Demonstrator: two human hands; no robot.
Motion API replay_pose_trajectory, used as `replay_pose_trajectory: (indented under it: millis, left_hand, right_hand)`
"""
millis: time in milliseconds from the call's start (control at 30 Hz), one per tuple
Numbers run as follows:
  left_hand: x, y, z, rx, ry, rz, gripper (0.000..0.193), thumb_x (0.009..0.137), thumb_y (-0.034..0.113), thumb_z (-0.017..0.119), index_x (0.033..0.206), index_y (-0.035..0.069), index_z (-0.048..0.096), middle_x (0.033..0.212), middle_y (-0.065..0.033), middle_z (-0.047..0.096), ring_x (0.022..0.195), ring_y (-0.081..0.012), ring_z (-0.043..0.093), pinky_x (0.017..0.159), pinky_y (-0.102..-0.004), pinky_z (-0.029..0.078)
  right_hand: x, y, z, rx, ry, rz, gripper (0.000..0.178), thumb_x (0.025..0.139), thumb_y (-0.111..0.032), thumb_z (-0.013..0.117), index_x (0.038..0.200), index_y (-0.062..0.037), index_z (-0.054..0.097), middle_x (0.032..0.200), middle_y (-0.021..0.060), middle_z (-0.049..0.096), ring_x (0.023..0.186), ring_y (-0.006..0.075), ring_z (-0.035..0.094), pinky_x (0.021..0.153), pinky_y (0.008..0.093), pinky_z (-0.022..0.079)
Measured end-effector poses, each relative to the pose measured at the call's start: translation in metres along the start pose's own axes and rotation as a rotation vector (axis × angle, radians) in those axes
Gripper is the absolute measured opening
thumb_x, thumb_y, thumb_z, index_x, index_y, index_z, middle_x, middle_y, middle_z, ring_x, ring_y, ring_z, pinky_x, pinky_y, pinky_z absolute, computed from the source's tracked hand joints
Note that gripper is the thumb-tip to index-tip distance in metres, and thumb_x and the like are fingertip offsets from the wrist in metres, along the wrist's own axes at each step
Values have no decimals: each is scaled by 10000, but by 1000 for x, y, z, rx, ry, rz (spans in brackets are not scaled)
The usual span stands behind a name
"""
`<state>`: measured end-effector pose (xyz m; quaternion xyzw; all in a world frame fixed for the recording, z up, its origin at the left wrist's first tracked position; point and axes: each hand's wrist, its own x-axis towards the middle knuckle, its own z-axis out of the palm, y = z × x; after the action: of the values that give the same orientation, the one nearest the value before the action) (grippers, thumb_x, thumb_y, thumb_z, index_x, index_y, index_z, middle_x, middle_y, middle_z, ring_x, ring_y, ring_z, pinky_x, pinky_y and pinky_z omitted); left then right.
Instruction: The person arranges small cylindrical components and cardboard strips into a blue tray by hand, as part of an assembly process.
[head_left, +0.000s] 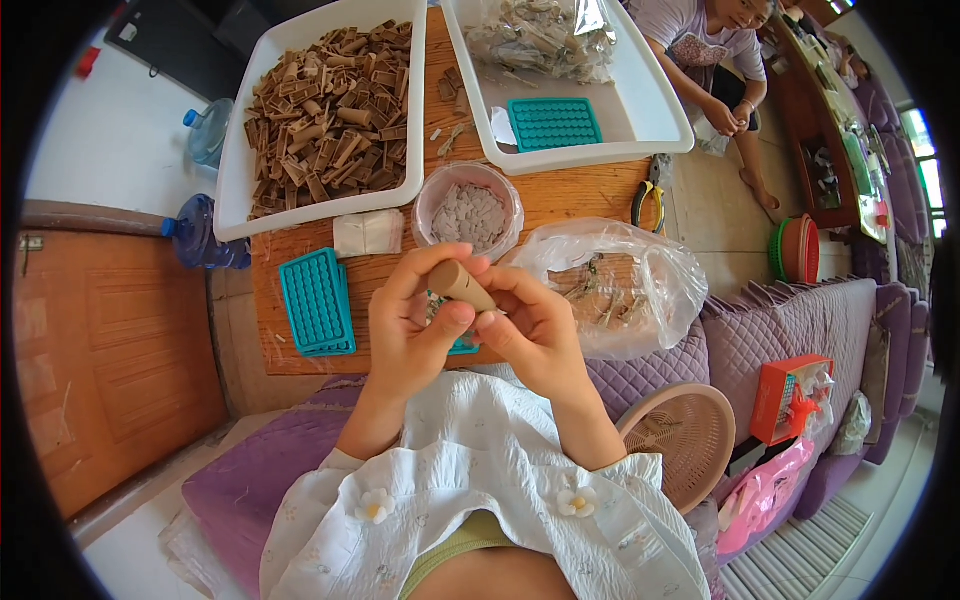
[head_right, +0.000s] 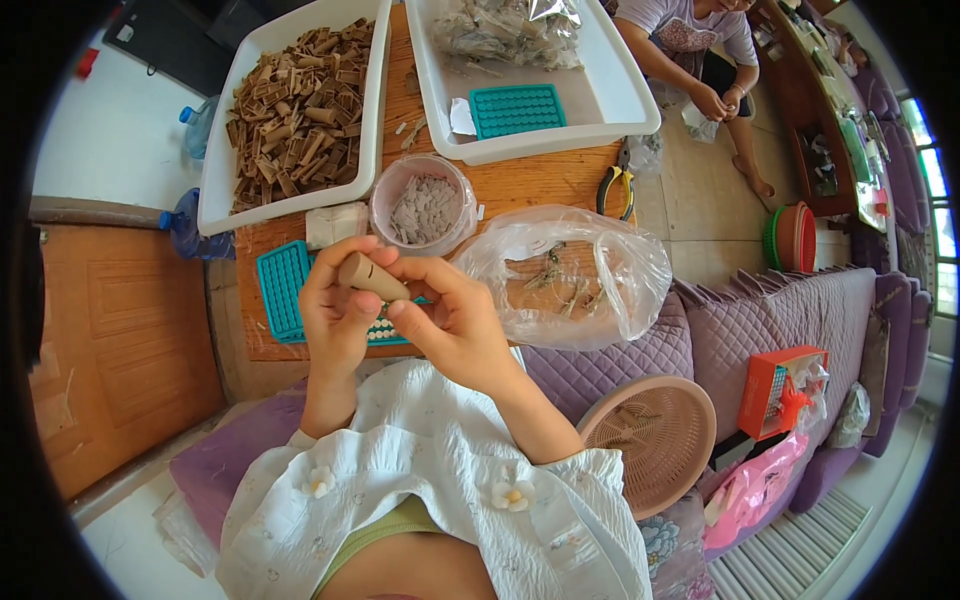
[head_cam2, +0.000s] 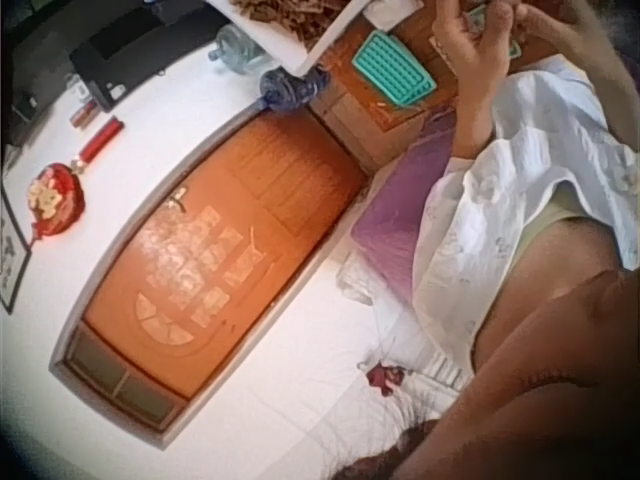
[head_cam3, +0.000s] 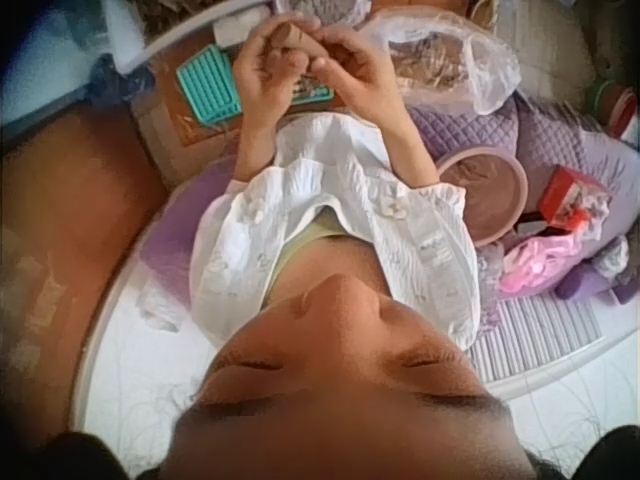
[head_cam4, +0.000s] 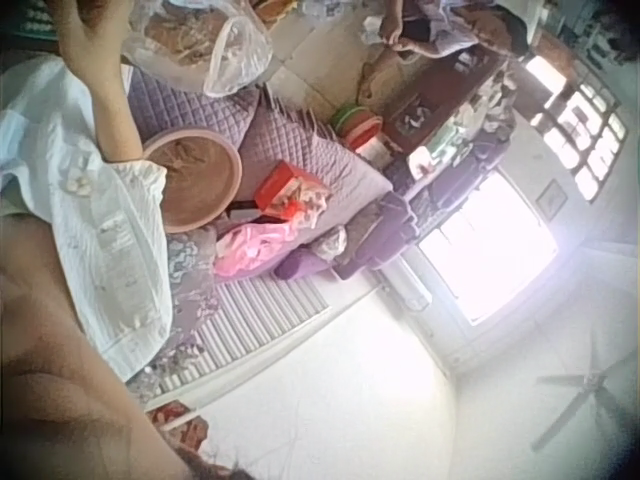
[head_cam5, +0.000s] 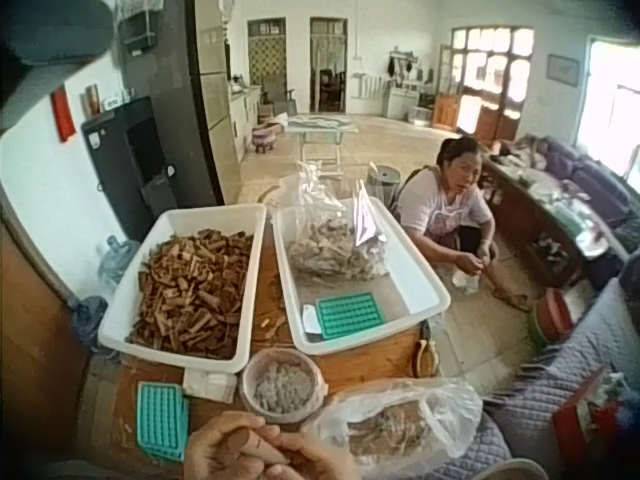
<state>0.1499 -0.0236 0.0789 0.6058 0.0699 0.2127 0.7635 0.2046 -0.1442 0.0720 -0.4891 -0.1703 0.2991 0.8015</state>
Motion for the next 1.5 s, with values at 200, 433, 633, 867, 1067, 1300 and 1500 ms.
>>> replay_pose_trajectory:
  millis: [200, 433, 633, 867, 1067, 1300, 1500]
  left_hand:
    - [-7, -5, 11, 62, -35, 32, 279, 865, 131, 542, 1092, -5, 456, 941, -86, 565, 866, -117, 517, 801, -253, 421]
    - [6, -15, 17, 228, 93, 94, 184, 843, 24, 507, 1024, 11, 472, 839, -51, 543, 779, -114, 520, 726, -240, 430]
    - [19, -27, -1, 302, 53, -6, 187, 858, 80, 532, 1028, 13, 494, 860, -60, 581, 765, -114, 547, 688, -238, 454]
    - [25, -28, -10, 13, -38, -142, 318, 871, 193, 563, 1131, 22, 498, 948, -61, 597, 857, -100, 560, 714, -222, 472]
    - [23, -39, -13, -86, -24, -121, 378, 892, 282, 522, 1156, 13, 487, 992, -32, 571, 850, -81, 541, 713, -208, 458]
    - [19, -41, -29, -605, 133, -168, 390, 907, 274, 470, 1222, 52, 414, 1175, -102, 543, 1004, -211, 575, 827, -342, 496]
    - [-10, -28, -90, -544, 238, -96, 377, 910, 240, 469, 1237, 60, 412, 1193, -116, 527, 938, -219, 605, 819, -341, 511]
  right_hand:
    - [-2, 16, 6, -234, 52, -33, 221, 807, 6, 556, 1019, 61, 522, 815, 93, 605, 729, 102, 565, 661, 254, 483]
    - [10, 38, 15, -354, 205, -114, 198, 850, -50, 528, 1035, 22, 527, 788, 47, 569, 715, 67, 511, 618, 218, 430]
    - [25, 42, 11, -247, 176, -54, 260, 890, -82, 503, 1126, 28, 508, 939, 32, 579, 842, 71, 529, 703, 212, 451]
    - [28, 32, -8, -72, -5, 41, 229, 921, -122, 447, 1054, 44, 532, 867, 37, 588, 800, 83, 549, 717, 220, 469]
    - [35, 42, -11, 88, 31, 52, 272, 947, -182, 395, 1029, 35, 537, 908, 50, 592, 808, 112, 580, 732, 257, 498]
    - [35, 31, 1, 52, 163, 31, 249, 937, -193, 428, 1026, 6, 547, 924, 45, 597, 830, 109, 577, 717, 247, 486]
    - [28, 41, -7, -232, 244, -15, 199, 874, -139, 543, 987, 22, 572, 857, 52, 624, 763, 101, 580, 661, 248, 475]
